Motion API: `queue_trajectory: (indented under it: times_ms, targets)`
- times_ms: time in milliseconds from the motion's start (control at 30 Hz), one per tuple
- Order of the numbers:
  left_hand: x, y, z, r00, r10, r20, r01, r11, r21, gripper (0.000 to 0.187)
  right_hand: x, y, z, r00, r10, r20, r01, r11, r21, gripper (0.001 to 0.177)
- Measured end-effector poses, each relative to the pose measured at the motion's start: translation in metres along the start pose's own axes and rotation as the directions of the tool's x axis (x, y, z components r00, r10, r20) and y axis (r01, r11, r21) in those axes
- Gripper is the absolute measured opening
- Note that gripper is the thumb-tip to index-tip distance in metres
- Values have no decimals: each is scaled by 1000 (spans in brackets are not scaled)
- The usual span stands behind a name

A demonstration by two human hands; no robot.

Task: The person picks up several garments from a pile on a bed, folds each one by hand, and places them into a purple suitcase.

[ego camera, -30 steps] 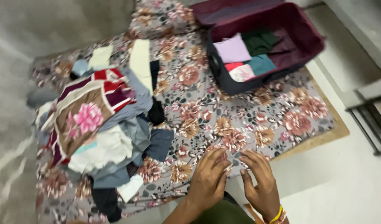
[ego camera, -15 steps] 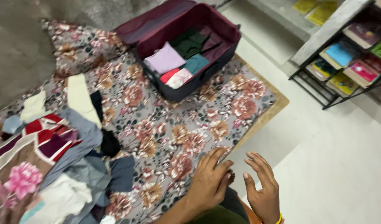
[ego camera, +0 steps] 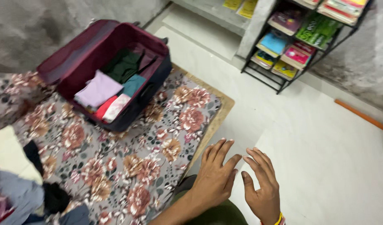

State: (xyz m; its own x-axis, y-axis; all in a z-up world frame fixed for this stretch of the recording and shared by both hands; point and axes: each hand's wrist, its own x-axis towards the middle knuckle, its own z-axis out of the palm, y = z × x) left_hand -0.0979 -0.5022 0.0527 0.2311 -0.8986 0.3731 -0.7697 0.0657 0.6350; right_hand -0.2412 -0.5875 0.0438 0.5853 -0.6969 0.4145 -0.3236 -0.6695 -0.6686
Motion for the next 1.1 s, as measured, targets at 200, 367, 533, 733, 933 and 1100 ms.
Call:
queue_trajectory:
  times_ms: [200,367,533,733,933,1100]
  targets:
    - [58,-12,31,994,45,98,-39,998,-58,40,29,42,-9,989,147,-4,-147,987,61,37]
    - [113,-31,64,989,80,124,-66,991,-112,38,64,85,-13,981,194,-19,-192,977,96,36]
    - [186,-52,95,985,128,118,-110,983,-147,36,127,135,-22,979,200,-38,-195,975,104,37]
    - [294,-76,105,985,159,66,-146,974,-176,35,235,183,-35,995,104,-11,-103,992,75,37]
    - [369,-95,112,990,135,-29,-137,987,-87,30,308,220,-41,994,-110,-19,109,994,-24,40]
    - [412,-110,123,988,105,-111,-104,995,8,31,360,255,-31,988,-155,-19,154,987,-41,44]
